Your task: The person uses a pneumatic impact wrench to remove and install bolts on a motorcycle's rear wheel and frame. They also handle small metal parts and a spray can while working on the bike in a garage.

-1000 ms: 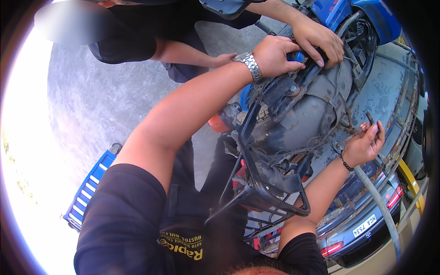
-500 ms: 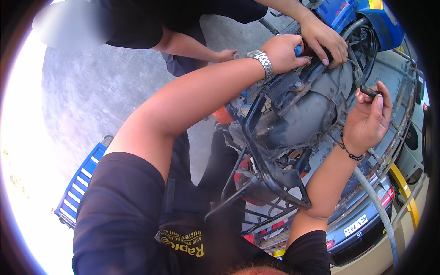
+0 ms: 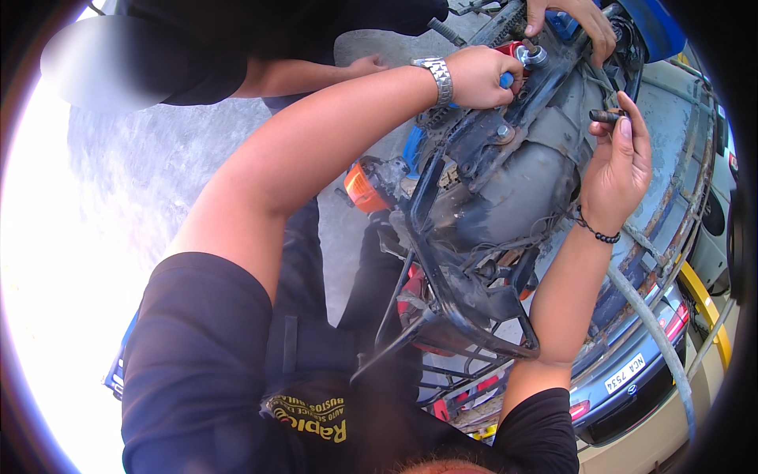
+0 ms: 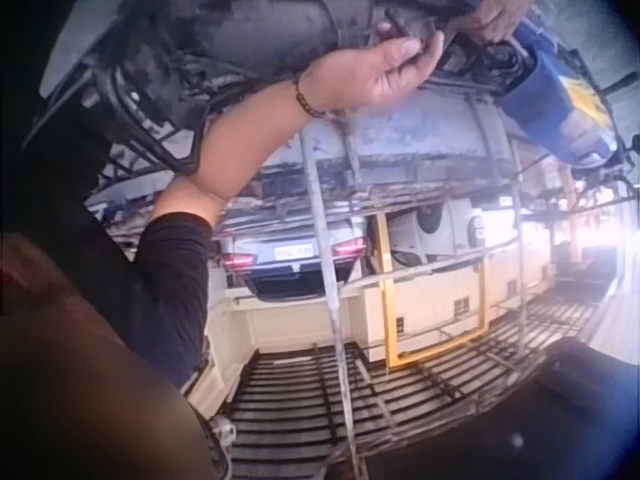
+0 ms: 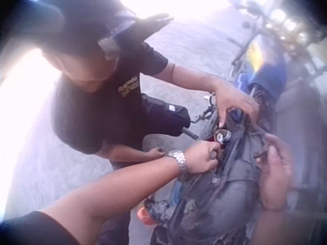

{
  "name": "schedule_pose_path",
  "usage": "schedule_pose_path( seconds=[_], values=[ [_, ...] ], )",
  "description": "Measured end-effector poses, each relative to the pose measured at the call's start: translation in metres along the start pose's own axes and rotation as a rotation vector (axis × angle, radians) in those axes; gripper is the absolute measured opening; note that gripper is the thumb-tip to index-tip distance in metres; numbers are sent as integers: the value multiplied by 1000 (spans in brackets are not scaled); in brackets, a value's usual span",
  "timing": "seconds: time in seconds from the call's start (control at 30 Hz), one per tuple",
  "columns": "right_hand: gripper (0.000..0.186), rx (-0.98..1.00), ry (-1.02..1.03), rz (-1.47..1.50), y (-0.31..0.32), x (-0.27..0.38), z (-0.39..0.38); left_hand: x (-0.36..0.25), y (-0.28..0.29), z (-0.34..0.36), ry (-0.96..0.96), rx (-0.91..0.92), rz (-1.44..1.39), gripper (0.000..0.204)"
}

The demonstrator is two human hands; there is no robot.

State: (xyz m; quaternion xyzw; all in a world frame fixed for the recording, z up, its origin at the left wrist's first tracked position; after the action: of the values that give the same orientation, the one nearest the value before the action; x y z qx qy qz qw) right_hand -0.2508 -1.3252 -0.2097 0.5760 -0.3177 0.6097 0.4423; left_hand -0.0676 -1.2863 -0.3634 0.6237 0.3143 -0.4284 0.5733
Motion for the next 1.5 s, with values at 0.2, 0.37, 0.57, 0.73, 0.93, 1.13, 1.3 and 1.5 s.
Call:
schedule_pose_path(
  seconds=[0.2, 0.37, 0.57, 0.73, 0.93, 1.13, 1.3, 1.5],
  values=[
    [25, -24, 50, -29, -6, -8, -2, 18, -3, -44, 28, -185, -293, 60],
    [21, 346, 148, -376, -27, -21, 27, 22, -6, -45, 36, -228, -165, 56],
    [21, 843, 207, -782, -59, -45, 74, 7, 13, -19, 128, -14, 89, 54],
    [19, 1141, 292, -870, -75, -43, 79, 11, 6, -21, 226, -102, -33, 69],
    [29, 1291, 454, -1078, -92, -32, 84, 11, 9, -28, 12, -170, -1135, 66],
    [34, 1247, 267, -1014, -59, -29, 87, -5, 9, -21, 216, -159, -727, 39],
    [21, 894, 389, -822, -26, -31, 94, -1, 8, -21, 107, -235, -304, 41],
    [19, 485, 692, -875, 24, -17, 74, 8, 7, -20, 19, -182, -346, 31]
  ],
)
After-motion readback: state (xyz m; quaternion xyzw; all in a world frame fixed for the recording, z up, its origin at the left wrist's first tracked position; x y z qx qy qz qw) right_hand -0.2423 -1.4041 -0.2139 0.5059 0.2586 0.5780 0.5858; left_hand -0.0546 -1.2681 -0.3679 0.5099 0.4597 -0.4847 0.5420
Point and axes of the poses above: each hand's wrist, its own z-axis towards the middle knuckle, its own y-axis out of the back of the hand, x = y × z, the point moved 3 cm from there along z, towards the middle knuckle, and after that the axes turned 3 degrees about x, right-handed, at the moved point
